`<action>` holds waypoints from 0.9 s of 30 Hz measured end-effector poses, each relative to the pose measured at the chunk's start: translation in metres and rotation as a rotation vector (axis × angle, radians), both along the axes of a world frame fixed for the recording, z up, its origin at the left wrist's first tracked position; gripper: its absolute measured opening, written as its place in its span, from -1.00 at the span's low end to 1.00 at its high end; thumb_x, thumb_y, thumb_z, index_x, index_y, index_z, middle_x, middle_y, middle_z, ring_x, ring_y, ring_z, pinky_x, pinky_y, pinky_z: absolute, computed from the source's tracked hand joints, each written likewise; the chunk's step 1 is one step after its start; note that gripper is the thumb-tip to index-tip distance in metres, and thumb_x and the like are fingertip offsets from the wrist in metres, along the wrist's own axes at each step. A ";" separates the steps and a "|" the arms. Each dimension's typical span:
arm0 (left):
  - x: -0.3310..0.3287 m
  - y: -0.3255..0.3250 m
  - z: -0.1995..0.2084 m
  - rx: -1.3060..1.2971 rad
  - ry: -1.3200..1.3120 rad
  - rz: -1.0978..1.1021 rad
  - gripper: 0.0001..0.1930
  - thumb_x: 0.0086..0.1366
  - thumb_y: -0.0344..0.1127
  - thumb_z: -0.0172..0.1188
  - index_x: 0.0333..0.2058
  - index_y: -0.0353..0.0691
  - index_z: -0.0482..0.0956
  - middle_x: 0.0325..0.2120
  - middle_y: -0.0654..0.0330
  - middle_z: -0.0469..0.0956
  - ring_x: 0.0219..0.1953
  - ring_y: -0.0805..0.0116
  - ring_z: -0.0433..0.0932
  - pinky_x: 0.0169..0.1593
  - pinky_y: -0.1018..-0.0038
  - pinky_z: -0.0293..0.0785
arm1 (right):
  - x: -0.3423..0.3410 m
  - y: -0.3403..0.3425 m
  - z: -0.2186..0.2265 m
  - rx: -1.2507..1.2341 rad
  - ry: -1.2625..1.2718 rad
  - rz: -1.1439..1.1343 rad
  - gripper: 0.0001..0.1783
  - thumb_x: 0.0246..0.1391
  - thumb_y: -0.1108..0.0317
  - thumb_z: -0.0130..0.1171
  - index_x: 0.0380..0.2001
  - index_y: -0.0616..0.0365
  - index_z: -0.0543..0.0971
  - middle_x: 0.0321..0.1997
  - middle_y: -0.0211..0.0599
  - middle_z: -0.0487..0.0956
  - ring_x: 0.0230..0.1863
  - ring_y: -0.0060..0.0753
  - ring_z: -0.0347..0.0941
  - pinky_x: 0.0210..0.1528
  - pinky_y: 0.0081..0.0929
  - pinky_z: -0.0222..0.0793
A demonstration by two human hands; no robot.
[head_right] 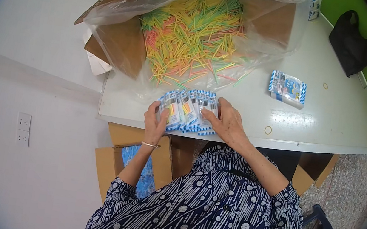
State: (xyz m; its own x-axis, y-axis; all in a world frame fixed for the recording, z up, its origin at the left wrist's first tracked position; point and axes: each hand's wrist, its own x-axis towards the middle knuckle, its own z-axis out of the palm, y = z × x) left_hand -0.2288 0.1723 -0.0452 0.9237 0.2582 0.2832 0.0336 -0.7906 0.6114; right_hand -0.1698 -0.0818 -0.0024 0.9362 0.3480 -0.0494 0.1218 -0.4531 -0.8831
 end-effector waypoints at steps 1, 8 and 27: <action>0.001 -0.009 0.002 0.026 -0.017 0.023 -0.53 0.23 -0.16 0.13 0.00 -0.37 0.31 -0.15 -0.13 0.39 -0.12 0.10 0.36 -0.01 0.30 0.27 | 0.000 0.003 0.001 0.036 0.043 -0.017 -0.43 -0.01 0.08 0.21 -0.22 0.46 0.38 -0.51 -0.07 0.47 -0.48 -0.33 0.41 -0.41 -0.39 0.34; 0.000 -0.045 0.003 -0.125 -0.031 0.028 -0.50 0.28 -0.18 0.06 0.08 -0.38 0.21 -0.13 -0.16 0.37 -0.08 0.05 0.33 0.04 0.26 0.23 | 0.000 0.021 -0.005 0.400 0.343 -0.045 -0.39 -0.05 0.16 0.28 -0.08 0.44 0.35 -0.19 -0.09 0.52 -0.22 -0.39 0.48 -0.16 -0.50 0.42; 0.007 -0.065 0.013 -0.949 0.130 -0.232 -0.13 0.07 -0.30 0.35 0.20 -0.39 -0.07 0.04 -0.09 0.21 0.05 0.23 0.32 0.08 0.42 0.33 | -0.005 -0.006 -0.016 0.749 0.350 0.081 -0.28 -0.15 0.46 0.33 0.07 0.18 0.18 -0.05 -0.24 0.41 0.02 -0.45 0.35 0.07 -0.51 0.30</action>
State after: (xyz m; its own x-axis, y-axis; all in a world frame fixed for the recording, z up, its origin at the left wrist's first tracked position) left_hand -0.2218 0.1072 -0.0321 0.9894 0.1339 -0.0557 0.0520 0.0312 0.9982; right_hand -0.1749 -0.0874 -0.0181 0.8803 0.4703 -0.0617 -0.2092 0.2680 -0.9404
